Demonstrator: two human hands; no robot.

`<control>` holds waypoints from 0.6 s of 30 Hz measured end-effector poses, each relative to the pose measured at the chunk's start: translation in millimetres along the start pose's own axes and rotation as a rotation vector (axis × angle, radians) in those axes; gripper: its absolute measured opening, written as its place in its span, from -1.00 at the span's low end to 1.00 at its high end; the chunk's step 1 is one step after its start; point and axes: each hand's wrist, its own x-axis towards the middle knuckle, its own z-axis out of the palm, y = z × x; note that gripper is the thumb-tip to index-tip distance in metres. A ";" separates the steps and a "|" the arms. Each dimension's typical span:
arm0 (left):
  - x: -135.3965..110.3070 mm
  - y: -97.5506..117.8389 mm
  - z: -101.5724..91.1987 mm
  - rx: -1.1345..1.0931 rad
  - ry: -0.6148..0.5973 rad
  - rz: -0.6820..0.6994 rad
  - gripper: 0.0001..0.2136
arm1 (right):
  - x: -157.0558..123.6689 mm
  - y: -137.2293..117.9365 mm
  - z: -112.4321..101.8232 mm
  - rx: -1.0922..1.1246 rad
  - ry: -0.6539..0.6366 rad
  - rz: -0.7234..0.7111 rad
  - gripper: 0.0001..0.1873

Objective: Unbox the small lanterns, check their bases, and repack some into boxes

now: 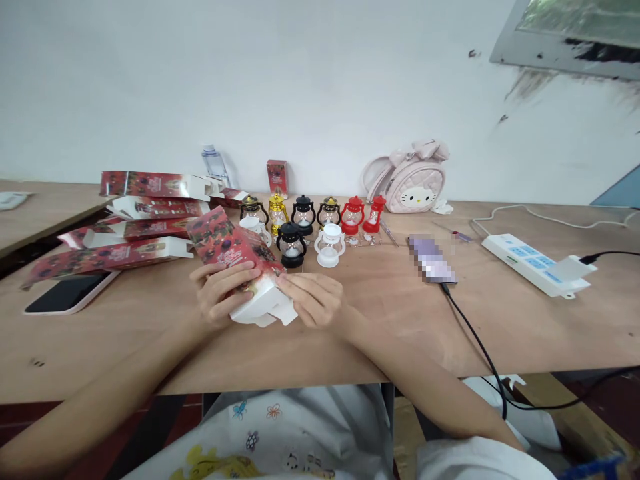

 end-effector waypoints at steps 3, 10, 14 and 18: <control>2.0 -2.8 0.2 0.025 0.149 0.191 -0.94 | -0.4 -4.0 0.0 -0.019 -0.001 -0.036 -0.50; 11.0 -6.4 -5.3 0.003 0.071 0.232 -0.92 | 8.0 -3.5 -5.7 0.004 -0.111 -0.048 -0.60; 21.4 -5.8 -12.8 -0.091 0.032 0.260 -0.91 | 9.2 -1.9 -6.5 -0.011 -0.175 -0.101 -0.63; 29.6 -5.3 -21.6 -0.098 0.038 0.344 -0.89 | 8.1 -4.2 -6.0 0.080 -0.162 -0.085 -0.58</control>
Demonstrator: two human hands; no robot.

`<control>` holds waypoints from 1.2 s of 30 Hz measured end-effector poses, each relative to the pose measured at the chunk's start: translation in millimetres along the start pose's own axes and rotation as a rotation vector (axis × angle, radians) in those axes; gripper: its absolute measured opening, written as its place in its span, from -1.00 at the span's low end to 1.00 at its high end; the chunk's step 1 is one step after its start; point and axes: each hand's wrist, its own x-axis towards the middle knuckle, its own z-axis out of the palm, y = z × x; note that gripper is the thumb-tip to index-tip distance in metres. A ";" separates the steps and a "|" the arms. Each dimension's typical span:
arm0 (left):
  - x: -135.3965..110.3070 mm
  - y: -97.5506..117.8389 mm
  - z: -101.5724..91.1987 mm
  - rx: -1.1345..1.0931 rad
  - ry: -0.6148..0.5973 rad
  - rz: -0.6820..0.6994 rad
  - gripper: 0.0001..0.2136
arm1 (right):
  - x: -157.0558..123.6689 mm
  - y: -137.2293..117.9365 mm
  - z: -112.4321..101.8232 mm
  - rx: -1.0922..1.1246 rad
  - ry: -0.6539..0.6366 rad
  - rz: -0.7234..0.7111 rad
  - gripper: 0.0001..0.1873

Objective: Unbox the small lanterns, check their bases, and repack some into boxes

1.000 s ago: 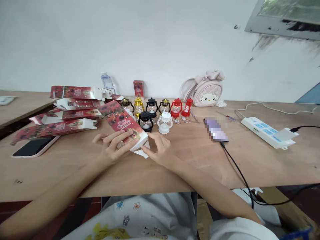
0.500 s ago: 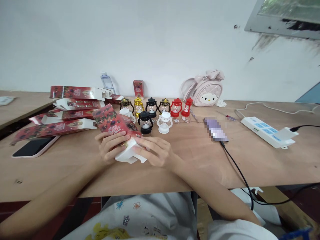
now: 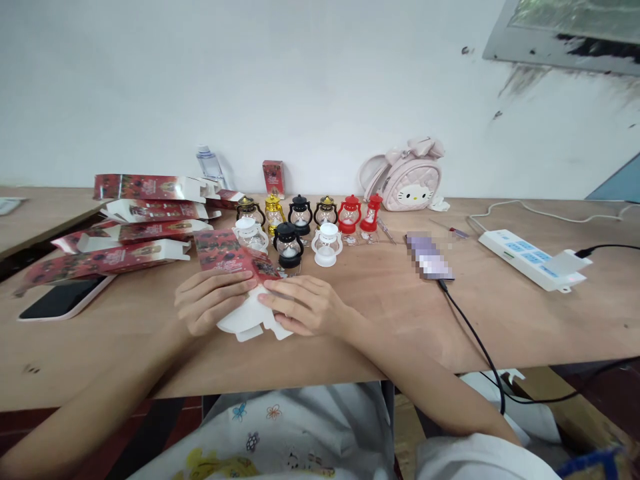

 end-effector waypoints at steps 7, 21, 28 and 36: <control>8.4 6.5 -7.9 0.087 -0.079 0.106 -0.91 | -1.6 -2.8 4.0 0.041 0.100 0.025 -0.52; 3.1 6.1 -50.0 0.111 -0.370 -0.159 -0.67 | -5.2 -0.1 -5.6 0.028 0.060 -0.221 -0.72; 8.8 17.3 -46.4 0.090 -0.245 -0.252 -0.68 | -13.7 4.3 4.4 0.237 0.073 -0.019 -0.42; -7.0 -2.0 -41.7 0.018 -0.248 -0.246 -0.65 | -3.1 -19.9 10.7 0.438 0.062 -0.022 0.13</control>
